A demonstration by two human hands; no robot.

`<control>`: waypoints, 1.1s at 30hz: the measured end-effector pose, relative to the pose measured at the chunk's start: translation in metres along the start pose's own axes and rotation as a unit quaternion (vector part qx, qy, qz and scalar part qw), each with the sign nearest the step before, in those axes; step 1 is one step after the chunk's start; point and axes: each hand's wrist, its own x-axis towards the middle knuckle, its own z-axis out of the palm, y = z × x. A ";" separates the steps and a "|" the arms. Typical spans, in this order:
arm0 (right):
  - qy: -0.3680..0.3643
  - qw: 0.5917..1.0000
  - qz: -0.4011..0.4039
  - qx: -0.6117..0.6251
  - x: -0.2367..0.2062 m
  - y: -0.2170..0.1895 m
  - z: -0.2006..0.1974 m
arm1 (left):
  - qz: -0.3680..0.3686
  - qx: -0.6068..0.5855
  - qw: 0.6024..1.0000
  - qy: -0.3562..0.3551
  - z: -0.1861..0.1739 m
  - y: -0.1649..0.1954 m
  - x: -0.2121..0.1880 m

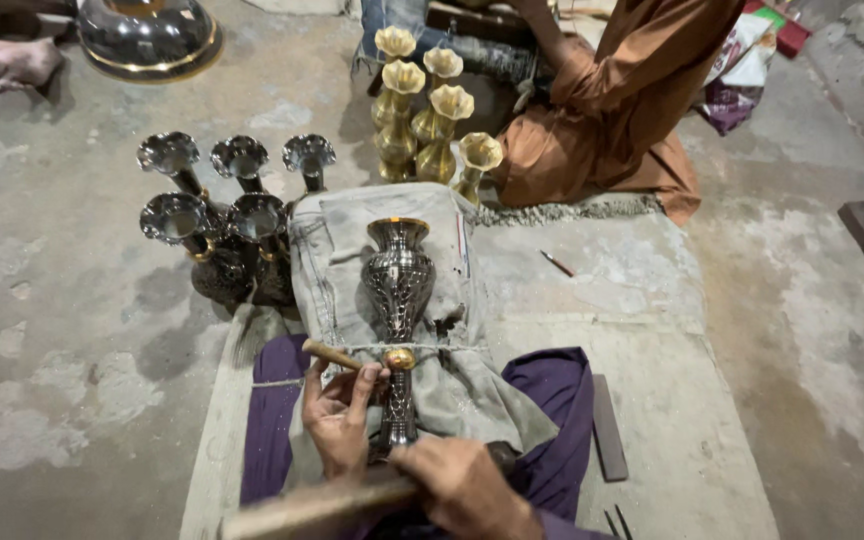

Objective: The person sits on the floor with an engraved metal vase resting on a cloth-covered cushion on their lap. They hold a small punch against the vase surface with one hand and repeatedly strike it with a wooden mallet held in the other hand, repositioning the punch around the vase body as they work.

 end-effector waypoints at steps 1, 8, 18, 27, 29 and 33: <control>0.023 0.998 0.010 0.052 0.001 0.001 -0.005 | -0.032 0.026 0.999 -0.016 -0.002 0.002 0.002; 0.239 0.920 0.088 0.299 -0.017 0.052 -0.049 | -0.032 0.150 0.957 -0.246 -0.018 0.049 0.026; 0.164 0.872 0.283 0.365 -0.050 0.105 -0.037 | -0.012 0.271 0.863 -0.426 0.019 0.085 0.038; 0.209 0.928 0.293 0.095 -0.058 0.078 -0.086 | 0.012 0.344 0.809 -0.476 0.034 0.097 0.039; 0.205 0.933 0.270 0.117 -0.057 0.073 -0.088 | 0.035 0.354 0.804 -0.476 0.037 0.100 0.039; 0.144 0.936 0.322 0.016 -0.060 0.071 -0.088 | 0.043 0.383 0.790 -0.478 0.042 0.105 0.038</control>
